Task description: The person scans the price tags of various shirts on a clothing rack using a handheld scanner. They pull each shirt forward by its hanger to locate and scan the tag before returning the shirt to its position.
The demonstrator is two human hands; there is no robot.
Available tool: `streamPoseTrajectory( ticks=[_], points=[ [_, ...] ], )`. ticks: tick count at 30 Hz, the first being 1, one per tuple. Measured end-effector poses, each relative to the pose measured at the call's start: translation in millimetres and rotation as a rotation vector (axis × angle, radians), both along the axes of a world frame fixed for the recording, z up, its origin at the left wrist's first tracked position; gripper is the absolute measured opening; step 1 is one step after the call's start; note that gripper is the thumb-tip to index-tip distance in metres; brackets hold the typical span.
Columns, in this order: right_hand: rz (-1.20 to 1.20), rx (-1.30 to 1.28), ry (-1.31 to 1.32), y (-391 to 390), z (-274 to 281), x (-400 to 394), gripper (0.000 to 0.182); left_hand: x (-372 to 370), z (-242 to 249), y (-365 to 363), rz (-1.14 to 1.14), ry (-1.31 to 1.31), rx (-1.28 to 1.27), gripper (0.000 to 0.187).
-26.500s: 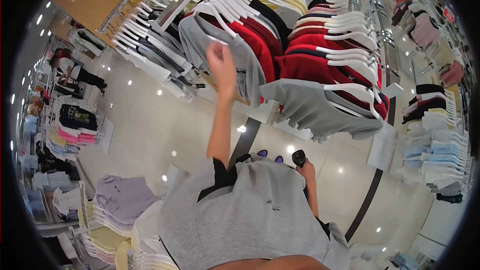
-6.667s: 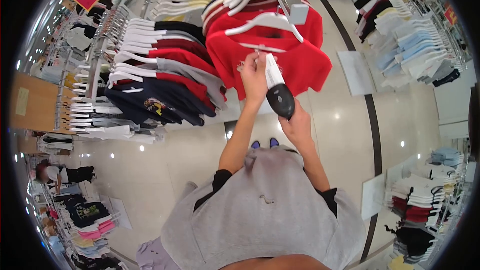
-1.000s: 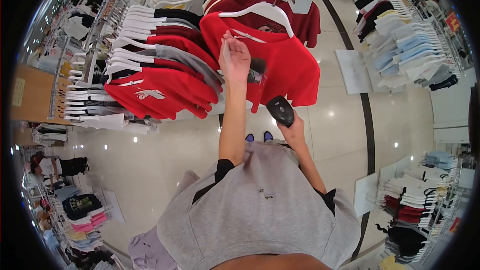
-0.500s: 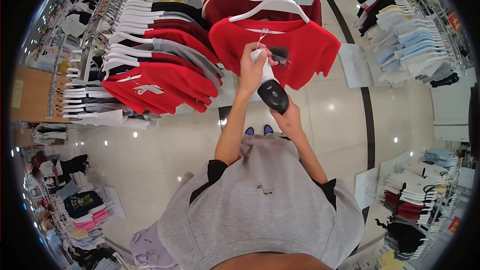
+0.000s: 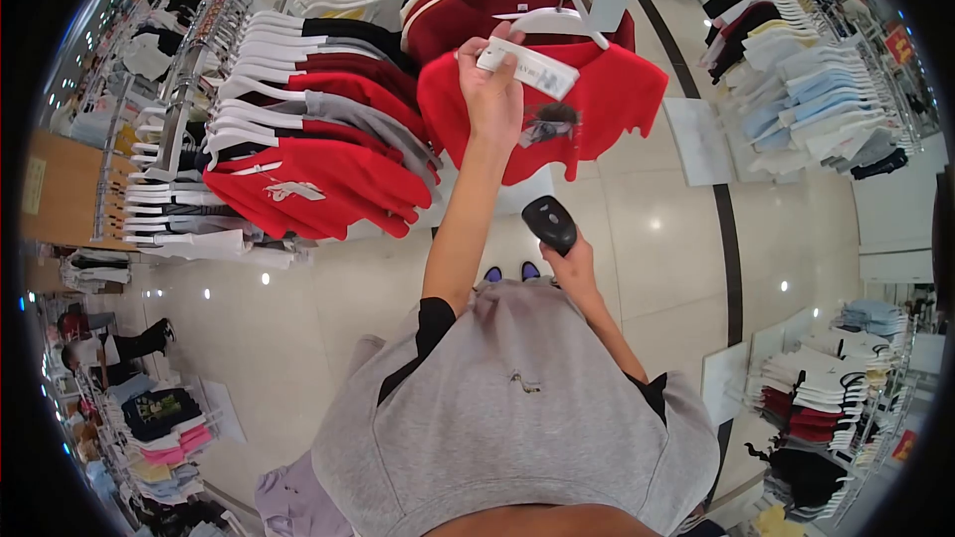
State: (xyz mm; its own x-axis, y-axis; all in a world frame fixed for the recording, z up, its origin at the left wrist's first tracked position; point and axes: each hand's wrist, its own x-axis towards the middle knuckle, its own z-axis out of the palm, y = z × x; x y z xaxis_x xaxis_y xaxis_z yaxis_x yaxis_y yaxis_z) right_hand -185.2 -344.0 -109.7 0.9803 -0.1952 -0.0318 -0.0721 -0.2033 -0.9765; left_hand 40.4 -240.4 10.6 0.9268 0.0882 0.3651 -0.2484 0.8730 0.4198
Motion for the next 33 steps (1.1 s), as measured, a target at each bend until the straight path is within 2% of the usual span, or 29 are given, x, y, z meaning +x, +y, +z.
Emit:
streamPoseTrajectory(
  ticks=[4, 6, 7, 11, 12, 14, 16, 18, 21, 23, 24, 26, 27, 28, 30, 33],
  points=[
    [-0.015, 0.02, 0.022, 3, 1, -9, 0.029, 29, -31, 1, 0.115, -0.13, 0.025, 0.028],
    [-0.027, 0.01, 0.032, 5, 5, -11, 0.03, 35, -38, 10, 0.041, -0.028, -0.302, 0.026],
    [-0.02, -0.01, 0.04, 5, 6, -11, 0.031, 40, -40, 15, 0.023, 0.034, -0.37, 0.028],
    [-0.021, -0.026, -0.027, 8, -1, -8, 0.033, 38, -25, 12, 0.041, 0.006, -0.342, 0.03],
    [-0.011, -0.033, -0.003, 8, 1, -7, 0.033, 41, -35, 16, 0.04, -0.002, -0.344, 0.03],
    [0.003, -0.046, -0.005, 8, 1, -3, 0.034, 59, -61, 26, 0.13, -0.324, 0.203, 0.027],
    [0.005, -0.029, 0.013, 8, -4, -1, 0.035, 42, -38, 28, 0.209, -0.105, 0.443, 0.025],
    [0.02, -0.027, 0.012, 9, -5, 1, 0.035, 43, -40, 37, 0.305, -0.166, 0.751, 0.021],
    [0.041, -0.032, 0.013, 11, -9, 4, 0.036, 44, -34, 42, 0.301, -0.173, 0.775, 0.019],
    [0.057, -0.04, 0.024, 12, -10, 7, 0.037, 37, -20, 41, 0.469, -0.233, 1.008, 0.014],
    [0.056, -0.04, 0.019, 13, -9, 8, 0.037, 34, -12, 38, 0.472, -0.238, 1.007, 0.014],
    [0.07, -0.007, 0.002, 15, -6, 9, 0.037, 29, -1, 27, 0.761, -0.499, 1.672, 0.011],
    [0.071, -0.009, 0.002, 16, -6, 9, 0.037, 26, -6, 17, 0.832, -0.517, 1.695, 0.012],
    [0.074, -0.022, 0.021, 16, -6, 9, 0.037, 24, -9, 12, 0.908, -0.581, 1.821, 0.017],
    [0.077, -0.041, 0.033, 15, -7, 12, 0.037, 15, -8, 7, 1.012, -0.553, 1.922, 0.025],
    [0.054, -0.054, -0.019, 13, -14, 12, 0.037, 1, 19, 0, 0.977, -0.443, 1.781, 0.031]
  ],
)
